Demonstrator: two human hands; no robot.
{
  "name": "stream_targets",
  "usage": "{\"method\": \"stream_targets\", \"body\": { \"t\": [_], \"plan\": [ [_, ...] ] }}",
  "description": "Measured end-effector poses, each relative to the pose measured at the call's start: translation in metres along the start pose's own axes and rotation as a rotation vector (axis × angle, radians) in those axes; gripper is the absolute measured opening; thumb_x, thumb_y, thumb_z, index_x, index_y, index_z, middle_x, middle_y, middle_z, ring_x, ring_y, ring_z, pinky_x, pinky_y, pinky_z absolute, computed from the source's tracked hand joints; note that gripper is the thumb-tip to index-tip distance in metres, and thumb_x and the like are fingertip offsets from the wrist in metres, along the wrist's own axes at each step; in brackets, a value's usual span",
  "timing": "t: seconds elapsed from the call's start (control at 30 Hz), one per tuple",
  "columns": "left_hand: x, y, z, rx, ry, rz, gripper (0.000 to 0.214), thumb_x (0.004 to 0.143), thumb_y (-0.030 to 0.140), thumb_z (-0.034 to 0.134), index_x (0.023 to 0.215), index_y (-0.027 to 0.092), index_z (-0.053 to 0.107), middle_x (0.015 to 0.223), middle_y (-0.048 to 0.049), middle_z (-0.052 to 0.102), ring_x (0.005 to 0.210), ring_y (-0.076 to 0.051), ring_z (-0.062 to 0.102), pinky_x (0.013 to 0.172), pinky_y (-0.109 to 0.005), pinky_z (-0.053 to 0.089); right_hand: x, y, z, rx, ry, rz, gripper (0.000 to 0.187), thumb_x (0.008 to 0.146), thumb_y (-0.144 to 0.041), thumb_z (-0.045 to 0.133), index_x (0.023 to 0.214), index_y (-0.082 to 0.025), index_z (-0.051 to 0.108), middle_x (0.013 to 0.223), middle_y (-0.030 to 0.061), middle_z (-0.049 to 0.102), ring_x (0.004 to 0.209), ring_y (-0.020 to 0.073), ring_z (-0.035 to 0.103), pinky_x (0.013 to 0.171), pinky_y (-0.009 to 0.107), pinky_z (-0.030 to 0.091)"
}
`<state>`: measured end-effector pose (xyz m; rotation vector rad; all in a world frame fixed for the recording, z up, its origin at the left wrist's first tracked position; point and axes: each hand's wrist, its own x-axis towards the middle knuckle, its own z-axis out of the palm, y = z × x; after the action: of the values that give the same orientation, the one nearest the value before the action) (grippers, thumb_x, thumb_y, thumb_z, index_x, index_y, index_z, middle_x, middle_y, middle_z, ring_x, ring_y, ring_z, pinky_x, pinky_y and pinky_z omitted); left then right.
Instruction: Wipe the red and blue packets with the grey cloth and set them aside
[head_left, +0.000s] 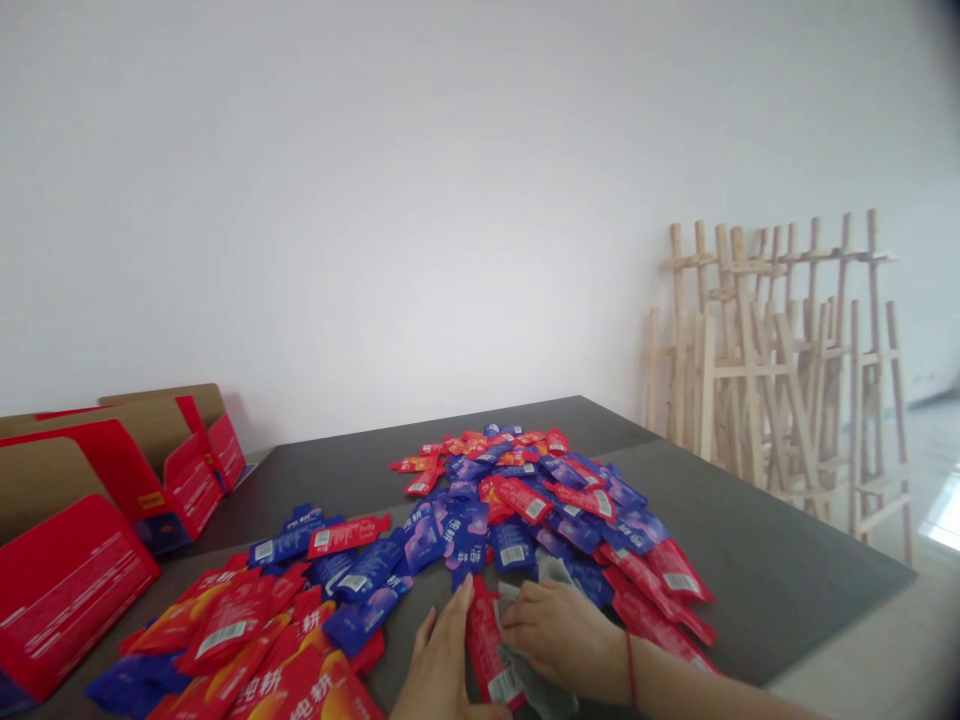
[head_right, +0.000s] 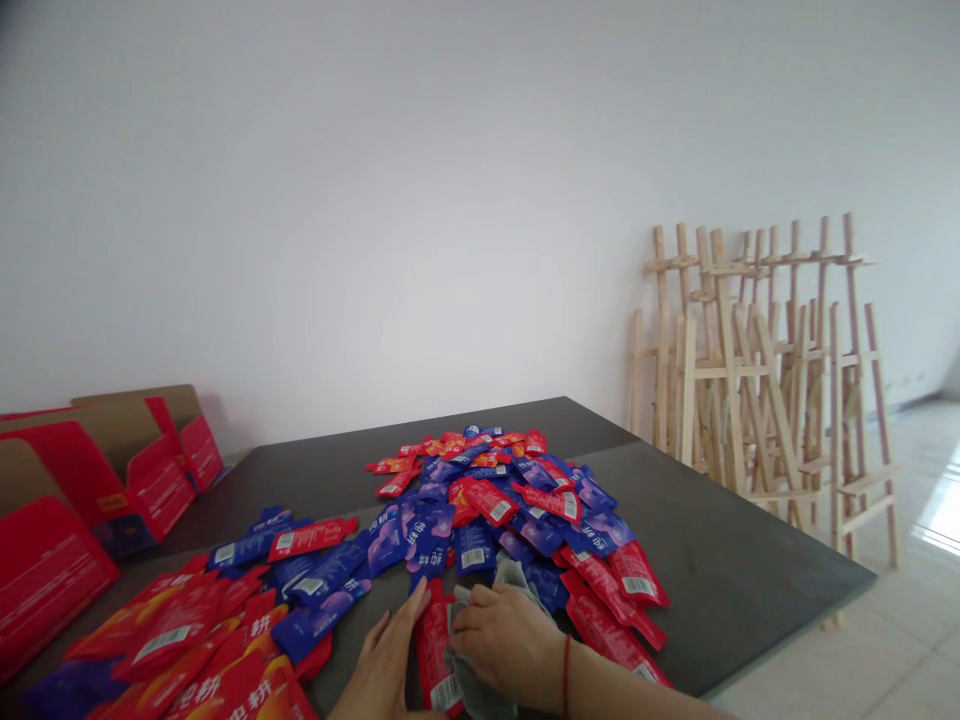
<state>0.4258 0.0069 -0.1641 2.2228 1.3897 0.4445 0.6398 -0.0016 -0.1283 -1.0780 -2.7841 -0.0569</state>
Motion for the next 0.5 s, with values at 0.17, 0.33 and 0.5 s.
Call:
{"method": "stream_targets", "body": {
  "t": [0.17, 0.33, 0.5],
  "plan": [
    [0.002, -0.008, 0.004, 0.044, -0.035, 0.02, 0.117, 0.053, 0.025, 0.08, 0.156, 0.02, 0.025, 0.161, -0.0165, 0.032, 0.149, -0.033, 0.031, 0.124, -0.061, 0.011, 0.042, 0.008, 0.021, -0.061, -0.009, 0.195, 0.014, 0.09, -0.018, 0.057, 0.095, -0.014, 0.07, 0.095, 0.0075, 0.074, 0.093, 0.0255, 0.061, 0.073, 0.037, 0.043],
    [0.005, -0.004, -0.009, 0.158, -0.169, 0.0, 0.113, 0.055, 0.027, 0.075, 0.156, 0.014, 0.026, 0.162, -0.0163, 0.031, 0.15, -0.033, 0.029, 0.124, -0.055, 0.016, 0.039, 0.0, 0.019, -0.04, -0.018, 0.132, 0.014, 0.087, -0.018, 0.06, 0.095, -0.014, 0.07, 0.096, 0.0085, 0.075, 0.089, 0.0252, 0.062, 0.073, 0.036, 0.044],
    [0.007, 0.027, -0.028, 0.278, -0.346, -0.095, 0.1, 0.064, 0.027, 0.066, 0.155, 0.015, 0.027, 0.164, -0.0151, 0.026, 0.151, -0.033, 0.024, 0.121, -0.05, 0.025, -0.005, -0.001, 0.008, 0.158, 0.002, 0.048, 0.015, 0.087, -0.019, 0.059, 0.097, -0.02, 0.069, 0.1, 0.0016, 0.075, 0.088, 0.0203, 0.064, 0.082, 0.03, 0.043]
  ]
}}
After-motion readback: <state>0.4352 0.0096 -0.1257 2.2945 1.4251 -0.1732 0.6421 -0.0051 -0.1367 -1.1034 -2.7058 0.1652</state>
